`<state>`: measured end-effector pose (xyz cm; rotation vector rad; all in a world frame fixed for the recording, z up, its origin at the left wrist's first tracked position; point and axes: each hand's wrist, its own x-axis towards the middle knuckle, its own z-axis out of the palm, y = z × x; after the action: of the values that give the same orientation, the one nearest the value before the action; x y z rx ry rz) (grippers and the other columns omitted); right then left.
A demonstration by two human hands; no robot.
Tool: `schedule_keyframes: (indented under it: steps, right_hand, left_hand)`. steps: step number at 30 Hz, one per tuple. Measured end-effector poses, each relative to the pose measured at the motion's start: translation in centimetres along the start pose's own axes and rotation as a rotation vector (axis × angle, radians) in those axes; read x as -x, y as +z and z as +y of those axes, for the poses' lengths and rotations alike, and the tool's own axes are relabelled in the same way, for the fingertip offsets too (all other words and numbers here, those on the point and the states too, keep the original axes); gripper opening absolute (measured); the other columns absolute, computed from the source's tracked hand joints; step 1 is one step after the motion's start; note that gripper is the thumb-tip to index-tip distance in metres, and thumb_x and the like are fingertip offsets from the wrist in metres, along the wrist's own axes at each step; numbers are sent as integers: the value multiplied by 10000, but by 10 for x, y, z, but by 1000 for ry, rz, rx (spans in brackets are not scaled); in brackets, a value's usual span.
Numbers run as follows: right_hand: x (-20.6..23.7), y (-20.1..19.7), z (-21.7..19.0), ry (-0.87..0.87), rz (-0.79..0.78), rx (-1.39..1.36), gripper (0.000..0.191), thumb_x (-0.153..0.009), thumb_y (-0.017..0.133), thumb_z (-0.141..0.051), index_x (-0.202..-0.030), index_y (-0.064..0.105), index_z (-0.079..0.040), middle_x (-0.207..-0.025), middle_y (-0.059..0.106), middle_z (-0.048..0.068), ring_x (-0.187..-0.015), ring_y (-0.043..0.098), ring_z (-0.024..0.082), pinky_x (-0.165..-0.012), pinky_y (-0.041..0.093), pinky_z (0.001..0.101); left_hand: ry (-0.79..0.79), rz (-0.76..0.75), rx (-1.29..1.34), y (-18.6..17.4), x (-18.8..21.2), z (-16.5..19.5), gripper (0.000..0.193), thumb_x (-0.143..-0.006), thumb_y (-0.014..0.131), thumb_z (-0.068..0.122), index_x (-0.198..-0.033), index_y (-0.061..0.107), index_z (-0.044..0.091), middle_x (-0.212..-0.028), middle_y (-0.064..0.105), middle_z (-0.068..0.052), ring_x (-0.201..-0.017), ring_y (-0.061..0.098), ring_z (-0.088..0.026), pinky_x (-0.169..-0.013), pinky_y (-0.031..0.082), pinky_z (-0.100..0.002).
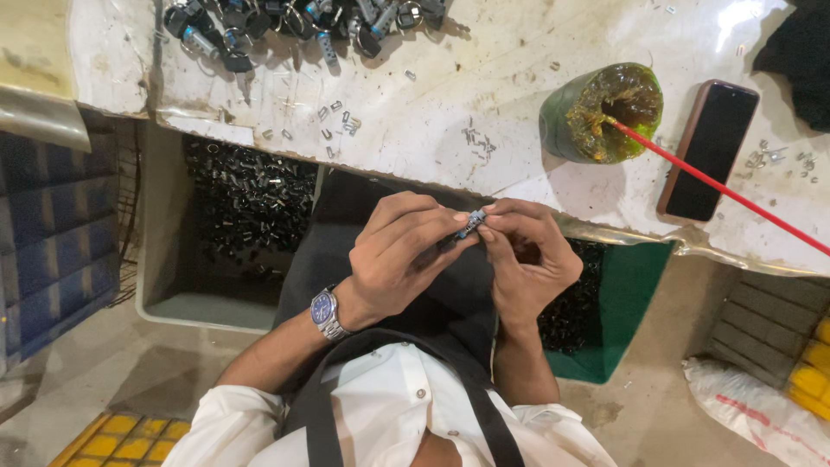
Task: The person repeatedly picks small metal components from a pile, applies a viscous substance with a red stick, and assembles them into key-like objects. The person places the assembled items into a bin below the table.
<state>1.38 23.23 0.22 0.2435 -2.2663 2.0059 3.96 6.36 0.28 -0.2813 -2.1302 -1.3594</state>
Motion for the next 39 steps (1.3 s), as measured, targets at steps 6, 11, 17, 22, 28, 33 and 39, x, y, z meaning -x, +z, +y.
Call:
schedule_keyframes:
  steps: [6,11,17,22,28,33,39]
  right_hand:
    - [6,-4,-2,7,26,165,191,-857,836,101,-982,710,28,-1060,736,148,-860,651,93,-722,500,196]
    - [-5,-21,7,135,112,-33,171,-905,786,89,-988,657,13,-1007,734,157,-790,680,108,-631,508,218]
    - [-51,-76,10,-11,458,-190,241,-1018,701,-50,-1235,628,25,-1006,693,136,-543,499,59,-405,330,212]
    - [-59,-98,8,-254,501,131,149,-1139,701,11,-1208,697,143,-918,689,194,-531,491,114,-455,335,263]
    - [-39,-96,-2,-132,489,-295,96,-1055,615,-19,-1033,653,66,-810,658,147,-467,438,97,-375,319,244]
    - [-3,-68,19,153,445,-495,87,-1048,630,-41,-1072,648,41,-820,647,128,-489,437,88,-442,325,231]
    - [-15,-73,15,4,538,-305,77,-1047,658,-20,-1087,634,42,-921,676,167,-507,473,117,-376,304,244]
  left_hand:
    - [59,-19,-2,0,-2,-1,352,-852,893,-2,-1135,687,24,-1123,739,-84,-1039,707,-253,-921,570,-367]
    - [-16,-36,83,3,-2,-1,340,-856,889,24,-1128,686,42,-1084,744,-75,-1018,708,-245,-908,572,-349]
    - [-121,-57,58,-1,-4,0,379,-871,870,12,-1207,694,4,-1047,755,-93,-996,717,-243,-867,586,-339]
    - [-120,-85,4,7,-10,8,355,-885,832,-40,-1211,697,-10,-1089,756,-111,-1072,718,-266,-918,590,-354]
    - [-186,-19,-19,5,-19,9,343,-831,875,0,-1140,725,8,-1034,746,-86,-989,702,-245,-863,576,-334]
    - [-177,-47,-6,7,-20,5,338,-838,876,-3,-1141,728,11,-1014,740,-73,-972,691,-235,-852,573,-335]
    - [-155,-29,-14,4,-18,3,329,-841,876,4,-1134,727,13,-1035,750,-70,-980,694,-228,-849,576,-326]
